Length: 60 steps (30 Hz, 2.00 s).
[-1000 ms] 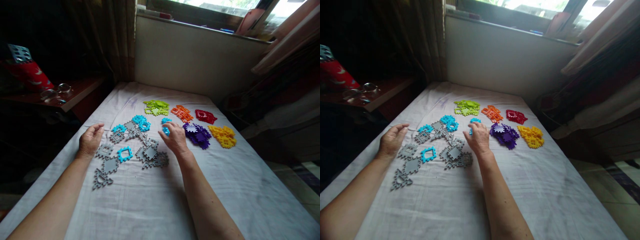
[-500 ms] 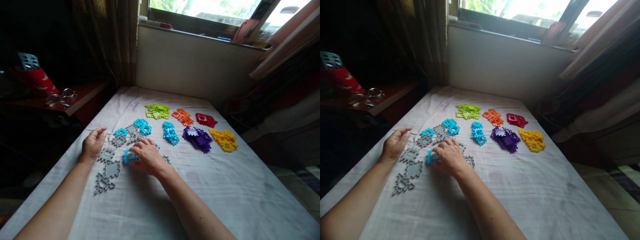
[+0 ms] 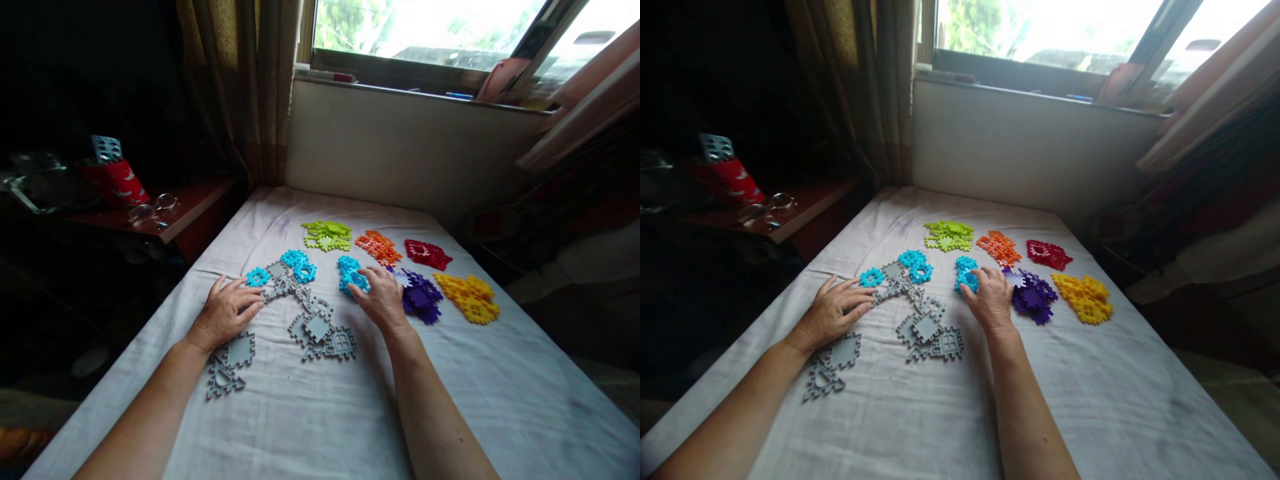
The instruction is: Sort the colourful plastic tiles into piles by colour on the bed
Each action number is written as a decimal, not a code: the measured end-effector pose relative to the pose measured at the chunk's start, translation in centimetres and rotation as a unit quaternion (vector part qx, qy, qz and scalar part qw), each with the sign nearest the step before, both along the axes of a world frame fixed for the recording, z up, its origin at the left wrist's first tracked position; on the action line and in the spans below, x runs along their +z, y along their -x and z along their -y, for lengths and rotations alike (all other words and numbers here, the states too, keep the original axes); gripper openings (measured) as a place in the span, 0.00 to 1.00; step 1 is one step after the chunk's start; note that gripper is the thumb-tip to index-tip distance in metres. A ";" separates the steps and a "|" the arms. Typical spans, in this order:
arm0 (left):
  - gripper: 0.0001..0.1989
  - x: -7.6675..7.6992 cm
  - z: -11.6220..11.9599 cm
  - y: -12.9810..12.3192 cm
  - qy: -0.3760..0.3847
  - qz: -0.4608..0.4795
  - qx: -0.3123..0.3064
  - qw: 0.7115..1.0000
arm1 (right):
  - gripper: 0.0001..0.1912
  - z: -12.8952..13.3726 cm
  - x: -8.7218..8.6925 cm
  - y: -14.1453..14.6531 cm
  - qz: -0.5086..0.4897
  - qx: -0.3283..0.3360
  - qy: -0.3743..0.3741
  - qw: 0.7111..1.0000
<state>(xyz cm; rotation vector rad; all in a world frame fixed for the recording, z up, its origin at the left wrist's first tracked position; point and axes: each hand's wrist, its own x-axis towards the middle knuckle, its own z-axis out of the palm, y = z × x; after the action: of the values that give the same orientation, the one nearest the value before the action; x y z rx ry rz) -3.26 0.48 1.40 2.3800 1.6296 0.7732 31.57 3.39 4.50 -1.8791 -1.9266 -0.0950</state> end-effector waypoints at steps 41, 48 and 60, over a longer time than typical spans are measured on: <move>0.24 -0.9 -1.8 3.1 -0.054 0.236 0.212 0.947 | 0.20 -3.6 2.2 2.6 0.029 -0.027 0.048 0.998; 0.25 -0.6 -1.7 3.0 -0.043 0.242 0.214 0.946 | 0.20 -4.6 1.0 8.6 0.108 0.145 0.134 0.974; 0.24 -1.0 -1.8 3.1 -0.042 0.238 0.212 0.947 | 0.20 -5.1 3.3 3.8 0.108 0.002 0.108 0.988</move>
<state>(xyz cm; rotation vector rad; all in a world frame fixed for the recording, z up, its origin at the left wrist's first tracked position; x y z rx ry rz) -6.41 2.29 0.43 1.6969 1.9184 1.3864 27.72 8.47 7.81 -2.0794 -2.1602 -0.0958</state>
